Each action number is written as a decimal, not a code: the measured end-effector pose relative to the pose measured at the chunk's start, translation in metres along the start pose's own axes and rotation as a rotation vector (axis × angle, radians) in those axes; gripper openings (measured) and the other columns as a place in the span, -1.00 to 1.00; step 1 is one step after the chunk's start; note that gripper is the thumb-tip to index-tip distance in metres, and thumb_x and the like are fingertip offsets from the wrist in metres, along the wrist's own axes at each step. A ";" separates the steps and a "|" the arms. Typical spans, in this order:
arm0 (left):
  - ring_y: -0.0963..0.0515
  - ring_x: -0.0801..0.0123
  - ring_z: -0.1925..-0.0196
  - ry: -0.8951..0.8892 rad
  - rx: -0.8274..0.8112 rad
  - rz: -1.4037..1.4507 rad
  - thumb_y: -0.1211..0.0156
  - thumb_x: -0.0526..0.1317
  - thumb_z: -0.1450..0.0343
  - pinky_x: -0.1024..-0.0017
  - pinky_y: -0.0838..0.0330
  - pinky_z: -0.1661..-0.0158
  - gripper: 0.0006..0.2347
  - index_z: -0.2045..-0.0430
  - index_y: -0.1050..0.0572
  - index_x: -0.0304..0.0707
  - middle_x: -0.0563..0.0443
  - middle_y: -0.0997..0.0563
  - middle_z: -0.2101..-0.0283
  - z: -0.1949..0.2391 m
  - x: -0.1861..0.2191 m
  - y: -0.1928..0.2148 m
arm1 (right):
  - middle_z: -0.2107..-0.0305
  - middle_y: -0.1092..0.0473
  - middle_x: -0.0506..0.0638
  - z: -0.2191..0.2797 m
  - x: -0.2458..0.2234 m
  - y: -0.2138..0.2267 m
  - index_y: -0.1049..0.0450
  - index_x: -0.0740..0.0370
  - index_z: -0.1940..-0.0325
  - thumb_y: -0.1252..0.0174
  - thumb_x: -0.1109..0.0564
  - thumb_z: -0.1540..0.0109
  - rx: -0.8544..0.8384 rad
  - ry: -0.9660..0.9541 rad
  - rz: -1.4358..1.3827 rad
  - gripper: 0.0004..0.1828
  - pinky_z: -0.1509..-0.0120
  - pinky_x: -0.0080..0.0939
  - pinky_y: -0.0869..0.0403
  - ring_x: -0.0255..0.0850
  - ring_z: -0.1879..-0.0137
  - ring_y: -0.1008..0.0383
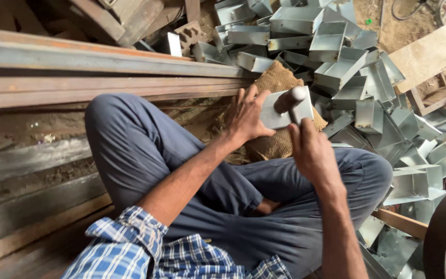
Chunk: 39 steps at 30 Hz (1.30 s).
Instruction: The person assembles metal boxes by hammering components together and fitting parts by hand.
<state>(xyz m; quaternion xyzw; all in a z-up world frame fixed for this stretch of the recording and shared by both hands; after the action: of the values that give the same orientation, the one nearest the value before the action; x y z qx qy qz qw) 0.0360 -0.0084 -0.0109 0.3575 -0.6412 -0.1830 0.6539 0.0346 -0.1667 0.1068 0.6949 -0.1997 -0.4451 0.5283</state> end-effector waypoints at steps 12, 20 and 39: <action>-0.43 0.01 -0.02 -0.015 0.000 0.014 -0.71 0.01 0.22 -0.01 -0.44 -0.02 -0.12 0.00 -0.43 -0.28 -0.17 -0.43 0.04 0.001 -0.008 -0.017 | 0.61 -0.37 0.33 -0.001 0.014 -0.002 -0.31 0.36 0.08 0.02 0.05 -0.45 -0.020 -0.049 -0.101 -0.74 0.40 0.19 -0.27 0.28 0.46 -0.41; -0.36 -0.01 -0.16 -0.096 0.027 -0.117 -0.63 0.16 0.08 -0.07 -0.18 -0.20 -0.06 -0.16 -0.35 -0.30 -0.15 -0.43 -0.09 0.012 0.002 -0.010 | 0.59 -0.17 -0.10 0.037 0.055 -0.003 -0.27 0.24 0.22 0.14 -0.02 -0.53 0.142 -0.382 -0.710 -0.66 0.52 -0.24 -0.13 -0.31 0.57 -0.11; -0.62 0.09 0.03 -0.459 0.211 -0.242 -0.56 0.12 -0.05 0.12 -0.55 0.10 -0.44 0.22 -0.63 -0.27 -0.16 -0.59 -0.10 0.009 0.017 -0.021 | 0.58 -0.13 -0.03 0.052 0.117 -0.058 -0.20 0.20 0.02 0.28 -0.09 -0.60 0.196 -0.596 -1.139 -0.66 0.51 -0.22 -0.20 -0.23 0.56 -0.11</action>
<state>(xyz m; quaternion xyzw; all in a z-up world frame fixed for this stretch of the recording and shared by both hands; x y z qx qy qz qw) 0.0338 -0.0367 -0.0147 0.4469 -0.7407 -0.2682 0.4238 0.0418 -0.2623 0.0037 0.5837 0.0225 -0.8090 0.0658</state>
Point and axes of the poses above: each hand's wrist, its own z-axis away from the middle knuckle, its own y-axis out of the back of the hand, x = y × z, the point moved 4 cm from there along -z, towards the middle knuckle
